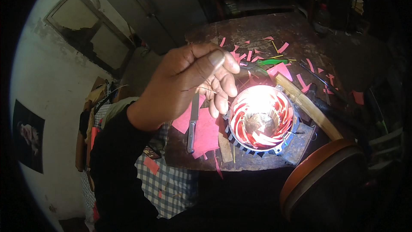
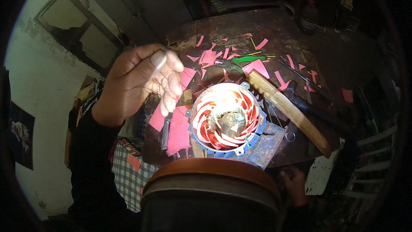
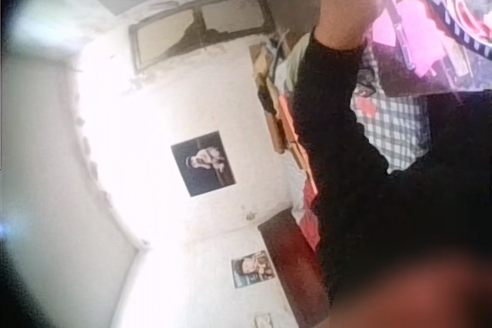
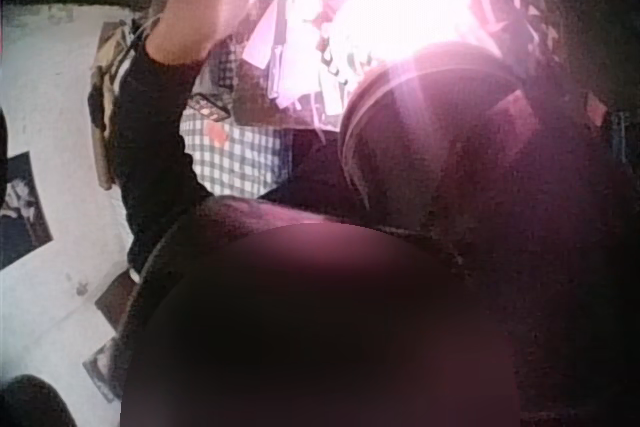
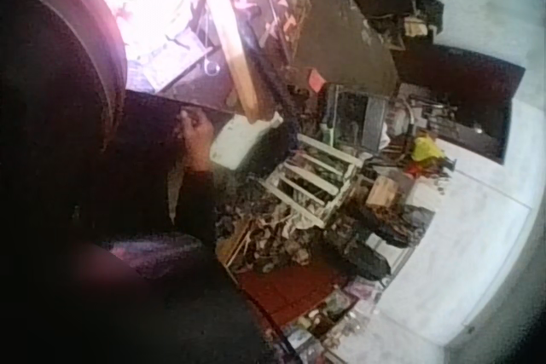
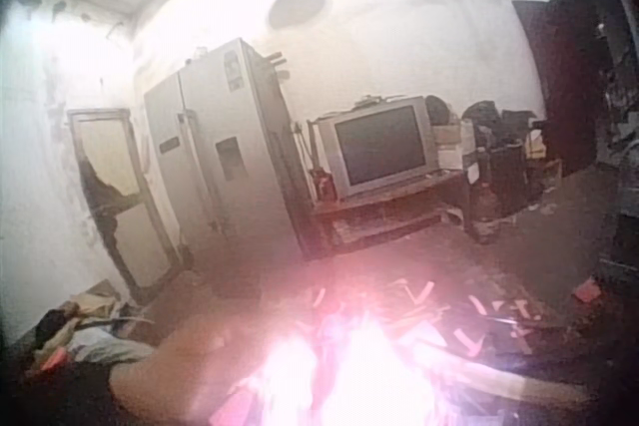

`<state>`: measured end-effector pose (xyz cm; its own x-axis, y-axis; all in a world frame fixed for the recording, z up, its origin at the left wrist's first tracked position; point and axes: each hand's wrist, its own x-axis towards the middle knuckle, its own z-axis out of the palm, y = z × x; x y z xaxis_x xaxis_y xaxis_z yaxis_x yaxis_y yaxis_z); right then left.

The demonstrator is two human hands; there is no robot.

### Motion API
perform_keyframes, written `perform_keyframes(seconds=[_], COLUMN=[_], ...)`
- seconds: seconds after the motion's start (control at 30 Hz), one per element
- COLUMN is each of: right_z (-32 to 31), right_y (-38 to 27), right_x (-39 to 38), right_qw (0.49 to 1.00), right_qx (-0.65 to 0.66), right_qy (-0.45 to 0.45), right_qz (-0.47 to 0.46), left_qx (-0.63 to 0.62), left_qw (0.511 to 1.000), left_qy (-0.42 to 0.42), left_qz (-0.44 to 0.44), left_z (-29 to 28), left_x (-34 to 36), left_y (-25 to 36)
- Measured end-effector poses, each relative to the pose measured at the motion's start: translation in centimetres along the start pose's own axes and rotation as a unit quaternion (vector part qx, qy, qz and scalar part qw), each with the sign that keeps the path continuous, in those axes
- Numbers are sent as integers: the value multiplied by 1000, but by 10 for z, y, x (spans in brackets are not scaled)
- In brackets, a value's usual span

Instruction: The person uses a hammer and a chisel to tap and adjust the copper windings inside a motor stator. They repeatedly insert the chisel into the slots and strike it to seat the windings, occasionally rotating the stator to access different sections.

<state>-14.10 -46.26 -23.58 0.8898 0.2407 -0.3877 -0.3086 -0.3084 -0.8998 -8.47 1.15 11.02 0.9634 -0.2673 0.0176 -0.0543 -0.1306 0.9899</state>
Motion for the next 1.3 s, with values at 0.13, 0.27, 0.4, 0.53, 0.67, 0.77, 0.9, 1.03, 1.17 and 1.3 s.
perform_keyframes(seconds=[0.13,0.27,0.4,0.53,0.67,0.77,0.9,1.03,1.17,1.3], right_z=[-1,-3,-5,-9,-12,-10,-3,8,5,-4], right_y=[5,15,23,35,40,22,-44,-124,-171,-173], right_x=[1,1,3,10,16,16,1,-23,-48,-61], right_qw=[1000,998,998,997,997,995,986,984,983,985], right_qx=[7,-9,-49,-75,-59,-64,-134,-158,-153,-164], right_qy=[-15,0,-3,-17,-54,-80,-92,-74,-101,-62], right_qz=[4,-57,-46,-14,-6,10,23,-37,-29,1], left_qx=[60,120,80,2,217,402,401,344,208,23], left_qw=[998,991,993,997,975,907,886,893,940,971], left_qy=[34,52,77,50,-28,-103,-81,-30,-135,-197], left_qz=[5,27,39,60,-25,74,218,289,235,131], left_z=[-5,-26,-60,-87,-87,-53,13,47,53,54], left_x=[-6,-11,-19,-25,-25,-23,-7,9,17,16], left_y=[-4,-18,-36,-62,-77,-82,-93,-98,-96,-93])
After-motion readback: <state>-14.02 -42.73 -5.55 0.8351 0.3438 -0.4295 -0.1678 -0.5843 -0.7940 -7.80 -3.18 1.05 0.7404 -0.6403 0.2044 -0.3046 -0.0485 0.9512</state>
